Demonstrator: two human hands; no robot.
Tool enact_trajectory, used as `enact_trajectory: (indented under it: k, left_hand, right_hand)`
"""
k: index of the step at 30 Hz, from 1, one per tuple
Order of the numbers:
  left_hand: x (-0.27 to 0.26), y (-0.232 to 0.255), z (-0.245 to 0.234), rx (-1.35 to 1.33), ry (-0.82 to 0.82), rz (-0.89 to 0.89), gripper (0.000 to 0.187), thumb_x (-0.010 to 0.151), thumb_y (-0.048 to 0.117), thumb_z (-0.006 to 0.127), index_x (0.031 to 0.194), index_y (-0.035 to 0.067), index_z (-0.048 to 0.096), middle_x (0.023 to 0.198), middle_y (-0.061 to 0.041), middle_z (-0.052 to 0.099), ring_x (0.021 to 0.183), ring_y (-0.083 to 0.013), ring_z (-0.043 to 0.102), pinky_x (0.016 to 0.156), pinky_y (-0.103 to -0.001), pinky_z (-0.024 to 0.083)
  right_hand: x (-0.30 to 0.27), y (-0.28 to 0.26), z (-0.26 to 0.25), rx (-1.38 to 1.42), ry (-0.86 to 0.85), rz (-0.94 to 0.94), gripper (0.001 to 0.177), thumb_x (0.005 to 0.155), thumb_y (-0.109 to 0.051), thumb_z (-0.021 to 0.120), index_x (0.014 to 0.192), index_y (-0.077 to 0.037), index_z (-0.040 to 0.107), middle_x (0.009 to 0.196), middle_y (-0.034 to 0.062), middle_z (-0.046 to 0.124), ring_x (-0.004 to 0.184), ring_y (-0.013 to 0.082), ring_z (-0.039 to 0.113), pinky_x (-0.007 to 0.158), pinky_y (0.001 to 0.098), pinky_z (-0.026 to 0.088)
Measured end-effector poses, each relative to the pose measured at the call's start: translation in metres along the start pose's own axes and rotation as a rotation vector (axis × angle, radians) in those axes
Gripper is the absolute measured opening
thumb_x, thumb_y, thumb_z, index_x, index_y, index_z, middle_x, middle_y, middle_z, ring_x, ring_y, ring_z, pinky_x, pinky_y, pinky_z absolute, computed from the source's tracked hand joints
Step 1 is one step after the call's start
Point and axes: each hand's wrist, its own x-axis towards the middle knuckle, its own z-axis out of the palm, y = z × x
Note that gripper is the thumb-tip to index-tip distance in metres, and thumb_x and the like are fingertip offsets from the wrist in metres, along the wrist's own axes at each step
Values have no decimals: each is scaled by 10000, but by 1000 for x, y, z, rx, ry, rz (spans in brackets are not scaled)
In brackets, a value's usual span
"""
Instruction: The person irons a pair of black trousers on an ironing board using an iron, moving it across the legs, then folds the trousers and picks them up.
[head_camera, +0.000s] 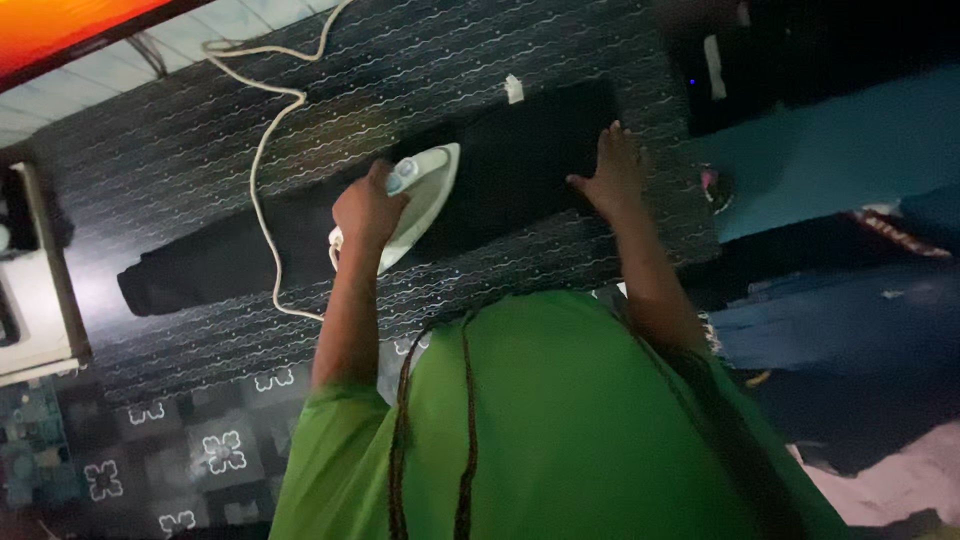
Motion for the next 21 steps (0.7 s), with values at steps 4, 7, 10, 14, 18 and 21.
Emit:
enact_trajectory:
  k: [4,7,10,14,18,21]
  left_hand:
    - [-11,-11,6,-7,50,-39,514,824,382,793,1292,228,648,1058,-151,751,966,-386,711,780,-518,542]
    - [-14,-13,4,17,64,229,553,759,369,808,1267,211,656,1049,-148,756,952,-384,714,760,-516,546]
    - [-8,-6,4,12,-30,209,585,770,403,799,1309,240,639,1031,-142,751,924,-383,713,756,-518,544]
    - [3,7,12,1,105,78,513,805,388,794,1263,206,655,1025,-135,750,924,-377,715,742,-516,546]
    - [1,6,7,-7,59,323,550,760,371,812,1259,202,654,1001,-141,750,918,-381,715,741,-514,547]
    - [2,9,3,-19,-64,226,515,789,351,803,1270,235,658,995,-133,752,934,-375,714,763,-516,542]
  right_hand:
    - [9,-34,8,-28,50,19,1001,939,-535,725,1639,-32,217,1726,185,105,1595,368,113,1269,552,149]
    - [1,-59,21,49,227,-216,939,964,-493,686,1630,-8,236,1730,204,145,1582,389,138,1257,551,183]
    - [-6,-74,28,-48,326,-412,809,1031,-414,630,1633,-16,264,1706,195,173,1562,391,149,1209,589,193]
    - [-8,-78,23,20,269,-381,745,1036,-353,604,1632,-41,284,1711,176,185,1580,382,141,1233,593,195]
    - [-15,-77,19,50,329,-421,760,1031,-348,629,1629,-27,286,1706,199,199,1575,386,147,1230,592,192]
    - [-15,-81,12,50,234,-363,759,1002,-319,645,1619,-44,298,1698,182,211,1574,380,157,1236,584,191]
